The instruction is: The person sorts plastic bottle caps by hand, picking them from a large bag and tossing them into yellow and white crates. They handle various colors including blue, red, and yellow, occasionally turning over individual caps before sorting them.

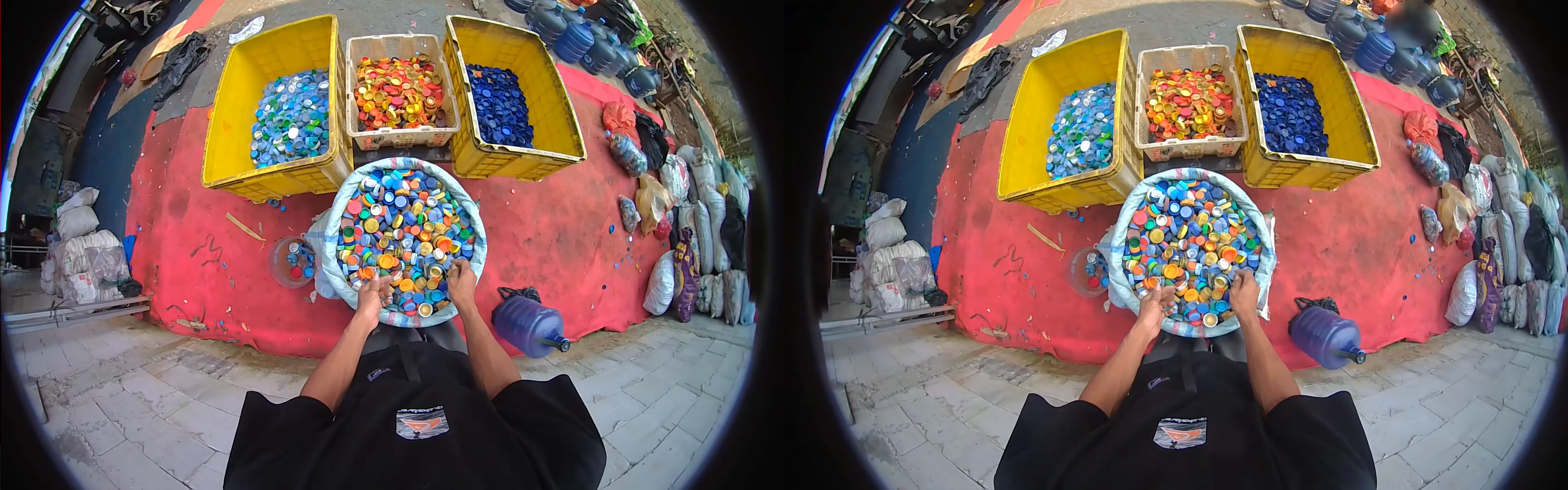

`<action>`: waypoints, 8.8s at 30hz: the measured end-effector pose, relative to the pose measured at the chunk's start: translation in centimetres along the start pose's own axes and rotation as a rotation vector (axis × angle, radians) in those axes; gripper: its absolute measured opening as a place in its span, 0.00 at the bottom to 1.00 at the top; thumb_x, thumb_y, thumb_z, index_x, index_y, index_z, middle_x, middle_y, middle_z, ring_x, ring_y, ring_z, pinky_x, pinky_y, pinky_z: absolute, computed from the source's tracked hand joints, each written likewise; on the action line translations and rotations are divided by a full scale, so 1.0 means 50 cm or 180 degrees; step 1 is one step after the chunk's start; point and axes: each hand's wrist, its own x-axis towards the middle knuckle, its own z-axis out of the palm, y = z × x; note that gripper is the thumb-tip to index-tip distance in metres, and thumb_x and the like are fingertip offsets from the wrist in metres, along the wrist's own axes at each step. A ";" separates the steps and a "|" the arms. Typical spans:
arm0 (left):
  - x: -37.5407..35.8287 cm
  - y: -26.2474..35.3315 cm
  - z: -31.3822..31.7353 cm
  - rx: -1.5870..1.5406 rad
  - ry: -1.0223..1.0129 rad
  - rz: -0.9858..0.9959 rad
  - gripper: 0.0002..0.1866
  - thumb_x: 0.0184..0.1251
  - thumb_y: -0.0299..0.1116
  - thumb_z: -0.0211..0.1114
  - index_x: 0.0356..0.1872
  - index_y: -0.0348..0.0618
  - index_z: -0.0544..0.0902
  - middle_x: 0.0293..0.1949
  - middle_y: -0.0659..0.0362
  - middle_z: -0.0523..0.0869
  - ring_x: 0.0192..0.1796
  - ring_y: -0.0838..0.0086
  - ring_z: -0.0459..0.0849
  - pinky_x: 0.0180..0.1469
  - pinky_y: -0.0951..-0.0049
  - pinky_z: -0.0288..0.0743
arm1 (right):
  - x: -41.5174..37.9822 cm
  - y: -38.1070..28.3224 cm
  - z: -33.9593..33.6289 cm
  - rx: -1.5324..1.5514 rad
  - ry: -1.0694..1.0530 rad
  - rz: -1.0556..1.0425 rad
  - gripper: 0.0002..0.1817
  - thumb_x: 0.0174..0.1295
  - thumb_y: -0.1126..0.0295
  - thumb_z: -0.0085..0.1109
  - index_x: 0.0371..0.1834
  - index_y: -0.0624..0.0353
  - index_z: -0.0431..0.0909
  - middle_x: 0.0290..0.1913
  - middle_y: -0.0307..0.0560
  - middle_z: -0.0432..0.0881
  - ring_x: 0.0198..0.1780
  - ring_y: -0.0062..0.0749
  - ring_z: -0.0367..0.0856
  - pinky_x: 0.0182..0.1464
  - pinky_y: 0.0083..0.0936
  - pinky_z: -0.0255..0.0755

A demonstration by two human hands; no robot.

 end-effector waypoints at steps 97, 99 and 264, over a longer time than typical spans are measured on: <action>0.029 0.056 -0.115 0.0906 0.0492 0.1214 0.11 0.60 0.34 0.71 0.39 0.43 0.81 0.33 0.65 0.81 0.31 0.86 0.75 0.31 0.81 0.67 | -0.068 -0.141 0.122 -0.1967 -0.1618 -0.0697 0.21 0.54 0.63 0.63 0.46 0.65 0.73 0.38 0.64 0.83 0.41 0.57 0.84 0.41 0.48 0.78; 0.034 0.054 -0.111 0.1296 0.0539 0.1399 0.11 0.60 0.33 0.71 0.40 0.42 0.80 0.33 0.64 0.81 0.32 0.86 0.75 0.32 0.80 0.68 | -0.063 -0.184 0.080 -0.1557 -0.1580 -0.0529 0.22 0.54 0.62 0.64 0.46 0.66 0.73 0.40 0.63 0.83 0.41 0.59 0.83 0.42 0.48 0.77; 0.245 0.151 0.177 0.4285 0.0675 0.3136 0.27 0.53 0.39 0.74 0.51 0.40 0.73 0.39 0.50 0.84 0.48 0.60 0.74 0.53 0.56 0.61 | -0.027 -0.045 -0.100 0.4332 -0.1172 0.1478 0.10 0.57 0.67 0.54 0.41 0.57 0.72 0.34 0.41 0.76 0.36 0.28 0.75 0.38 0.27 0.70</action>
